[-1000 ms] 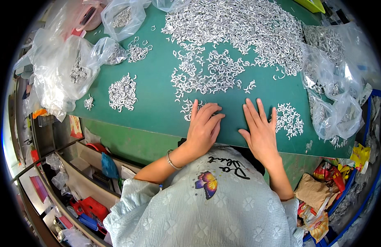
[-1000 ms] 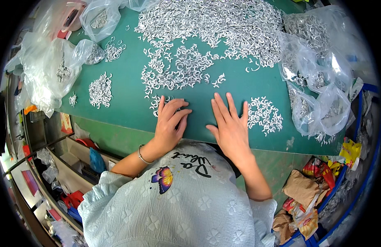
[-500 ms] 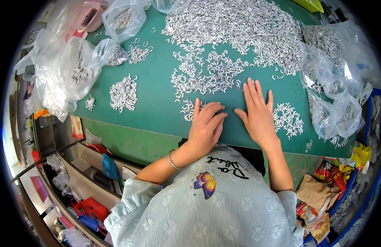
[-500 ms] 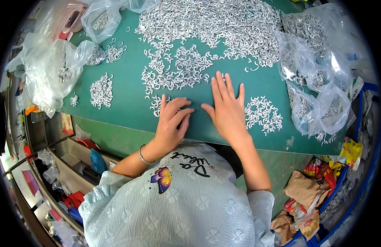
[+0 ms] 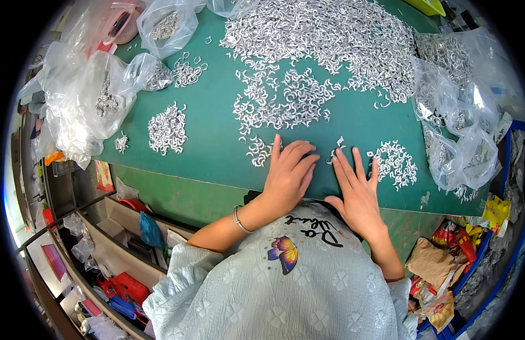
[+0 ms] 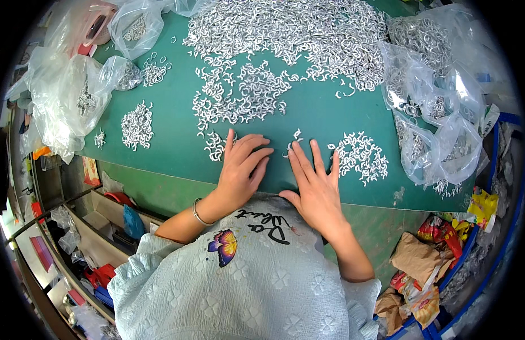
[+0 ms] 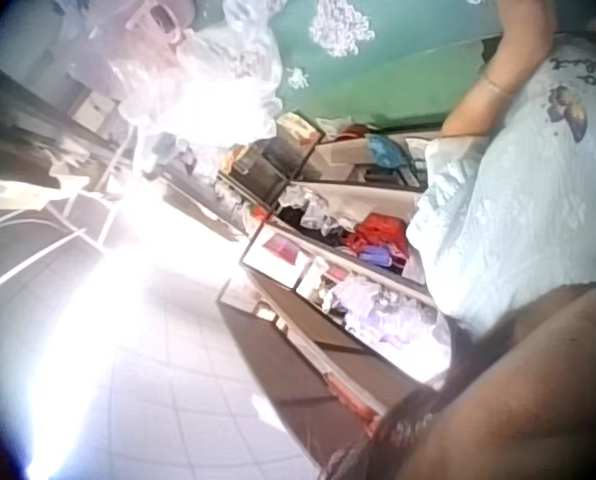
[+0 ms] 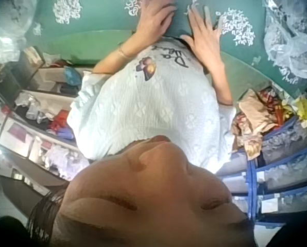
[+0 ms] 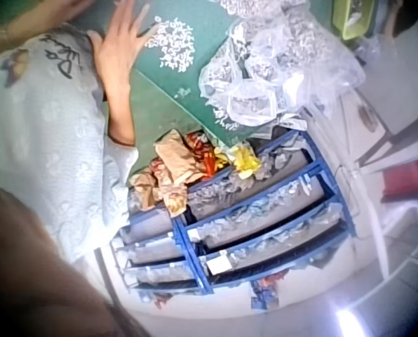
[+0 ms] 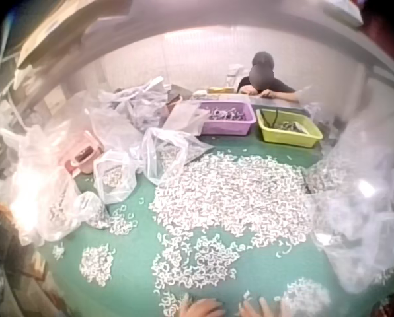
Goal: The person is sorting small metal components by hand on a green workbench. They pick through a pile of crescent-shaped silver pieces, moving items into smaller piles and into plastic bags.
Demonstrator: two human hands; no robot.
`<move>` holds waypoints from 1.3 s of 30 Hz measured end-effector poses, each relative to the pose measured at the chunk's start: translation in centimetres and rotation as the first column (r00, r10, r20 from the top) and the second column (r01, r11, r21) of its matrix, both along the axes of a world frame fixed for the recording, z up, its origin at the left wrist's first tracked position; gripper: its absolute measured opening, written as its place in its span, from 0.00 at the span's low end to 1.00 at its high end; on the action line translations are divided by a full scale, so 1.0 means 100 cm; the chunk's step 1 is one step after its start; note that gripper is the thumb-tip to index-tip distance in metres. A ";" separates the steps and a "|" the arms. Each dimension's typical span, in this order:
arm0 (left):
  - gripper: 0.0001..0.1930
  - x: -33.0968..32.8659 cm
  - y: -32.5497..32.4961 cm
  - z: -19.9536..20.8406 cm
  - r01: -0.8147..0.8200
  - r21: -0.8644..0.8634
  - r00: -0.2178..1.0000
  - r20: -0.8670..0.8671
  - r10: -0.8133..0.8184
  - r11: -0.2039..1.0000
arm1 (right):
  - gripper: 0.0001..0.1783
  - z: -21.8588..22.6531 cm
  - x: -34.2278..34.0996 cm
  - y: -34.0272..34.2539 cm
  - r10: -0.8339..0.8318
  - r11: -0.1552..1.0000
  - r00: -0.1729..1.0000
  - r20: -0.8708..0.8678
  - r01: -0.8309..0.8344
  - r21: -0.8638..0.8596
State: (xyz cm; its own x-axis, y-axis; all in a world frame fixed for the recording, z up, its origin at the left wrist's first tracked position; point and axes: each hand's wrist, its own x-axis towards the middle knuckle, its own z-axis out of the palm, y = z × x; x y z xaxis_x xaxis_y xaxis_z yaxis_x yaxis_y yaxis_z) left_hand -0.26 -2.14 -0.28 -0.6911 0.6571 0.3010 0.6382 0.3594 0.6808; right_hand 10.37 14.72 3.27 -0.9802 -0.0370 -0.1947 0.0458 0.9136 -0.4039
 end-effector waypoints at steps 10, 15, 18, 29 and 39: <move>0.13 0.002 0.023 -0.007 0.002 -0.018 0.999 -0.047 -0.003 1.000 | 0.32 -0.003 -0.007 0.007 -0.093 0.994 0.992 -0.090 0.098 0.055; 0.11 0.001 0.016 -0.011 -0.015 -0.030 0.998 -0.057 0.013 0.999 | 0.31 0.008 0.003 0.011 -0.127 0.992 0.987 -0.103 0.126 -0.012; 0.12 0.002 0.019 -0.008 -0.019 -0.032 0.999 -0.051 0.017 0.999 | 0.32 0.004 0.005 0.007 -0.119 0.993 0.989 -0.085 0.119 -0.009; 0.16 0.001 0.015 -0.005 0.019 -0.069 1.000 -0.019 -0.020 0.997 | 0.35 0.008 0.021 -0.004 -0.053 0.997 0.999 -0.011 0.053 -0.064; 0.24 0.001 0.012 -0.003 0.033 -0.144 0.991 -0.120 -0.051 0.989 | 0.38 0.003 0.019 0.001 -0.067 0.998 0.998 -0.015 0.067 0.006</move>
State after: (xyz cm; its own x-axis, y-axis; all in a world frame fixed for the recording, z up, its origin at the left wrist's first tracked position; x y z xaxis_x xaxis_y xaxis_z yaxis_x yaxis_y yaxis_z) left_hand -0.19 -0.94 -0.57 -0.6254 0.7268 0.2841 0.7305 0.4174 0.5405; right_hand 12.26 14.81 3.61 -0.9831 0.0301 -0.1804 0.1011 0.9114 -0.3988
